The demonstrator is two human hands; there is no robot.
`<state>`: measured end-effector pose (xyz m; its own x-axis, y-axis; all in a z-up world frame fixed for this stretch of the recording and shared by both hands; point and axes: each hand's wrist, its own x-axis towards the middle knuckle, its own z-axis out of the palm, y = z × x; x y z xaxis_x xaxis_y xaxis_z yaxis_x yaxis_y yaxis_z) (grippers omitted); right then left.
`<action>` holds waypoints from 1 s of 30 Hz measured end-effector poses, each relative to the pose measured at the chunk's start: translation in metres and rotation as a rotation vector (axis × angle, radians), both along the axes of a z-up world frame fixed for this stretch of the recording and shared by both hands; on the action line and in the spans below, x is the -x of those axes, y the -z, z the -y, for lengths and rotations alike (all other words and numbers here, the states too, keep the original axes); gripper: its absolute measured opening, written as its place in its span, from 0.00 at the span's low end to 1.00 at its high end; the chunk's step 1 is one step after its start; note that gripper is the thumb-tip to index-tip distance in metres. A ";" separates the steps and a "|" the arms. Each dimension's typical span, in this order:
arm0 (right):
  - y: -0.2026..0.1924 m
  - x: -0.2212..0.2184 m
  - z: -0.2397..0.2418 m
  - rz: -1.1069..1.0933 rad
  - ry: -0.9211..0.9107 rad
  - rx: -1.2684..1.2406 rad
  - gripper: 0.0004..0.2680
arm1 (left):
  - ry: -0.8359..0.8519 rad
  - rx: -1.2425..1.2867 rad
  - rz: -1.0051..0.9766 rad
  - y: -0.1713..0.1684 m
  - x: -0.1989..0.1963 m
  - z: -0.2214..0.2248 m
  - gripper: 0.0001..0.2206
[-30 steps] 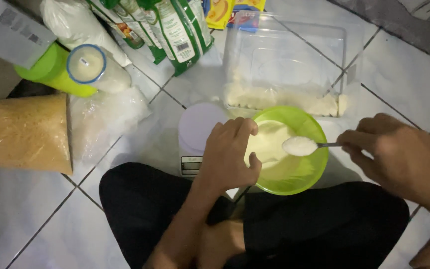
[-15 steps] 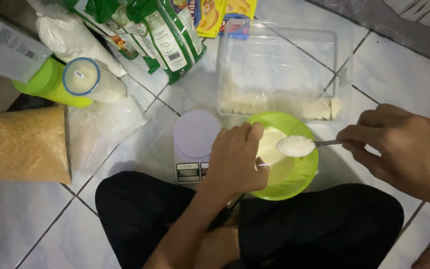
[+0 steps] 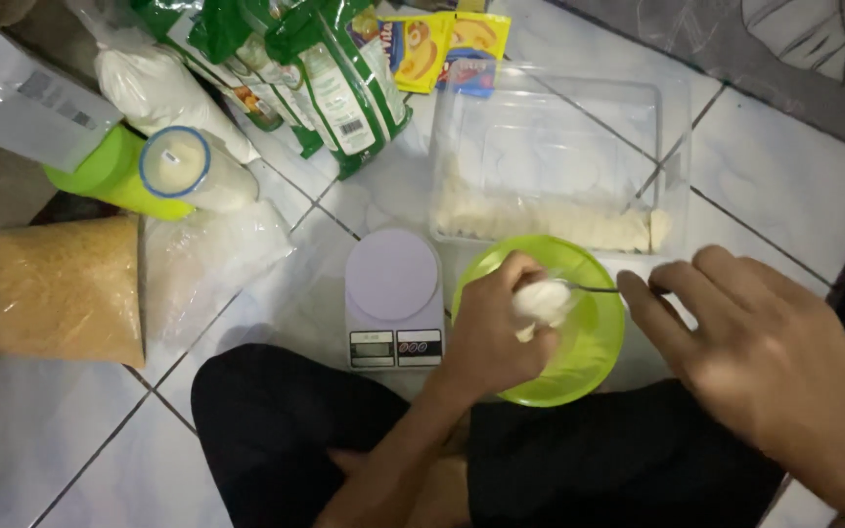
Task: Mixing ingredients in a bowl and portioning them into small bags using a digital scale
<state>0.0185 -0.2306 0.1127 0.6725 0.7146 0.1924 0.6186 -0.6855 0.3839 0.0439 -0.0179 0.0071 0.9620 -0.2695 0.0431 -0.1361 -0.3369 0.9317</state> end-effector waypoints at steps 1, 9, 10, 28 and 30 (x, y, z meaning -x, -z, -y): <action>-0.005 -0.001 -0.001 0.004 -0.004 0.001 0.10 | -0.004 0.001 0.004 0.002 -0.003 -0.001 0.17; -0.026 0.002 0.005 -0.092 0.021 -0.119 0.17 | 0.233 0.770 -0.276 0.025 -0.001 -0.011 0.10; -0.023 0.001 0.009 -0.093 0.019 -0.120 0.17 | 0.231 0.769 -0.277 0.024 -0.002 -0.014 0.10; 0.131 -0.024 -0.041 -0.104 0.049 0.067 0.03 | 0.359 1.235 -0.199 0.060 -0.005 -0.059 0.36; 0.147 -0.027 -0.058 -0.104 0.130 0.137 0.04 | 0.292 1.098 -0.254 0.040 -0.007 -0.063 0.19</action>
<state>0.0458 -0.1726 -0.0341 0.7720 0.6351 0.0240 0.5693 -0.7078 0.4181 0.0505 0.0453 -0.0325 0.8841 -0.4196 0.2055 0.1573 0.6815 0.7148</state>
